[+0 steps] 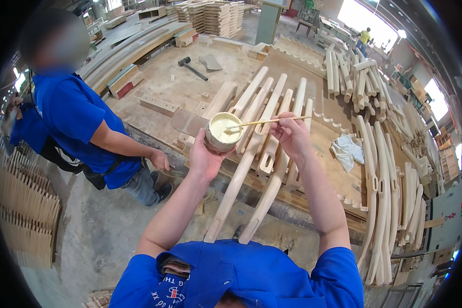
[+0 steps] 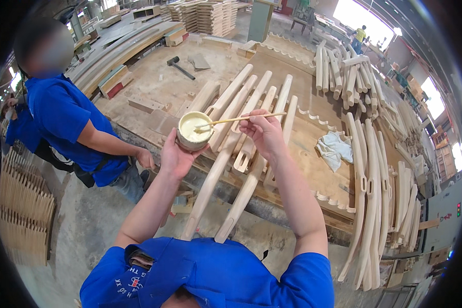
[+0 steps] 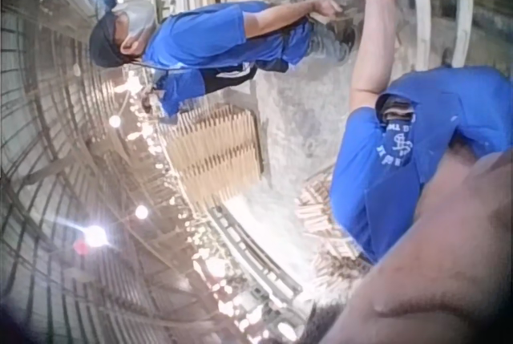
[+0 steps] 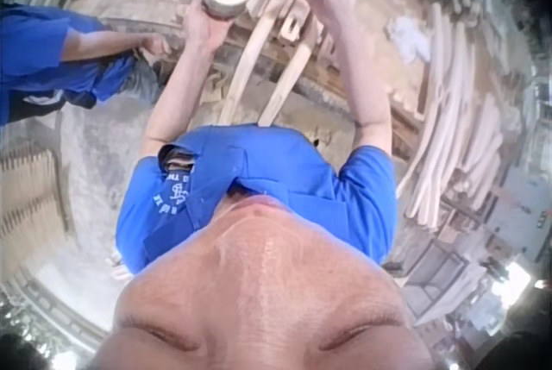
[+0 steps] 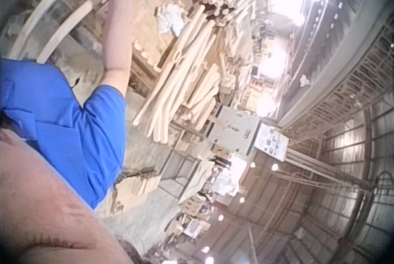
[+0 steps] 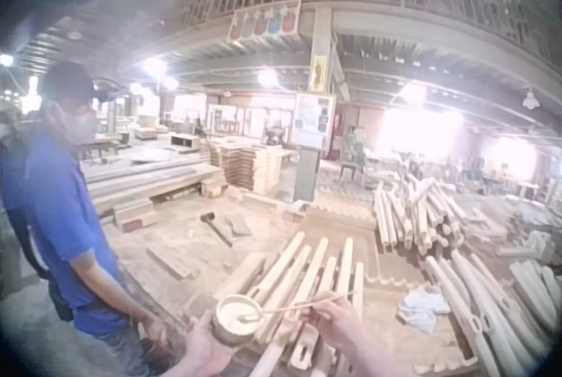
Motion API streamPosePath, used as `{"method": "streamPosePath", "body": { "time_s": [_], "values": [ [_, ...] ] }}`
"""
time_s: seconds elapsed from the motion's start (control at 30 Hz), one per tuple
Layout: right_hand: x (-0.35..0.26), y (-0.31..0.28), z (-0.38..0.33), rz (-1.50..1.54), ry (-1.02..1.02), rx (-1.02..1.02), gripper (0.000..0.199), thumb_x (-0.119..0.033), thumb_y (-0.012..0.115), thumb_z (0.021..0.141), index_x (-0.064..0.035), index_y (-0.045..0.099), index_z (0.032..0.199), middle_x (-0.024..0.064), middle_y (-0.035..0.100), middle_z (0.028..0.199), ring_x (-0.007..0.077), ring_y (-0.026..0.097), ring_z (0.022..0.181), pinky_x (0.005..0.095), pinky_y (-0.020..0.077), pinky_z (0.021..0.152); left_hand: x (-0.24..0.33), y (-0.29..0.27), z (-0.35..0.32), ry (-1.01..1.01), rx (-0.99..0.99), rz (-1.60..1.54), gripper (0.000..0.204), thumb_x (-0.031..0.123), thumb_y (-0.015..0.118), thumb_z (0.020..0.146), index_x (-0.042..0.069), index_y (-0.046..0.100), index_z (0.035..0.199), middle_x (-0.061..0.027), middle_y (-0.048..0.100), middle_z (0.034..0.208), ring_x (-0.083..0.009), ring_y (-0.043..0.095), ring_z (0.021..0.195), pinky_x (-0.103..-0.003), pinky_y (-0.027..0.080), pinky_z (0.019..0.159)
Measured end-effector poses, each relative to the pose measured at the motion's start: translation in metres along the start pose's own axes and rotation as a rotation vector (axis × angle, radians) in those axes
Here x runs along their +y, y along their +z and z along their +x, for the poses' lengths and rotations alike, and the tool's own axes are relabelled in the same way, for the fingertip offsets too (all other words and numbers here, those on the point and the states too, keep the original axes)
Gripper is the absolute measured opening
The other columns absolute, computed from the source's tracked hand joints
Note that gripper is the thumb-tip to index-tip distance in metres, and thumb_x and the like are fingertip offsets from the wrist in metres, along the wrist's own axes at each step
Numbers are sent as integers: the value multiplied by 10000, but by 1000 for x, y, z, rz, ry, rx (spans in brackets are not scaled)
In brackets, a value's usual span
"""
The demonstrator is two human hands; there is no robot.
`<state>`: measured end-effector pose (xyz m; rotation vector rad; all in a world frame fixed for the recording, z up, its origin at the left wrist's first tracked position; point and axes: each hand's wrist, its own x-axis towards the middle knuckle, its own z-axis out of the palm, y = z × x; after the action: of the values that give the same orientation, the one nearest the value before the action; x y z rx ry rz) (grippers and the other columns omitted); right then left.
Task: The person applies a light-colored adhesive to the ends of several curved wooden pieces using a small brush and container. They then place the treated pieces onto a workbench alongside other similar parts.
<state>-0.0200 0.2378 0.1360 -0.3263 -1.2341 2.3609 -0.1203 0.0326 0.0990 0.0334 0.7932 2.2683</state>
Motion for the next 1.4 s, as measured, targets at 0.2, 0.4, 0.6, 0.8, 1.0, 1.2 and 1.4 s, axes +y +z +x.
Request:
{"method": "streamPosePath", "body": {
  "time_s": [0.2,0.4,0.6,0.8,1.0,1.2,1.4],
  "values": [
    [4,-15,8,28,71,155,196,-203,640,877,-100,504,780,32,565,661,108,511,527,272,430,479,-9,13,9,-30,-40,27,507,371,220,1001,14,344,1341,-170,409,1361,-312,454,1219,-532,443,958],
    [-3,-10,3,-12,68,190,218,-243,642,879,-107,508,774,16,549,656,93,507,533,255,461,510,-16,15,15,-32,-77,39,501,379,228,1003,15,360,1321,-157,427,1321,-286,485,1181,-503,488,893],
    [-9,-3,-4,24,73,260,140,-161,614,878,-63,521,839,30,562,710,105,536,589,262,475,539,-19,19,19,-50,-32,51,510,393,230,999,41,342,1351,-153,407,1363,-297,454,1223,-524,445,953],
    [-15,-23,12,63,72,281,178,-200,612,876,-57,515,834,30,545,661,104,497,530,274,463,512,-25,7,0,-54,-16,107,492,400,275,996,55,393,1325,-135,460,1319,-276,499,1182,-488,481,910],
    [-41,-25,33,-454,-264,255,214,-194,624,858,-3,529,841,79,591,665,118,552,485,260,477,438,-40,-39,-45,55,118,275,422,373,419,973,0,535,1134,-91,612,1076,-171,590,1021,-317,467,875],
    [-37,-12,48,-910,-373,239,277,-211,630,842,37,549,748,90,604,619,113,575,481,249,479,438,-58,-61,-67,-128,105,277,433,405,424,963,21,569,1103,-86,639,1036,-180,628,948,-312,504,833],
    [-26,-4,51,-1194,-457,193,325,-233,637,830,52,552,699,128,609,608,161,616,482,278,501,487,-66,-69,-75,-182,85,238,415,371,428,971,1,561,1102,-93,627,1045,-174,608,963,-310,481,848]
  ]
}}
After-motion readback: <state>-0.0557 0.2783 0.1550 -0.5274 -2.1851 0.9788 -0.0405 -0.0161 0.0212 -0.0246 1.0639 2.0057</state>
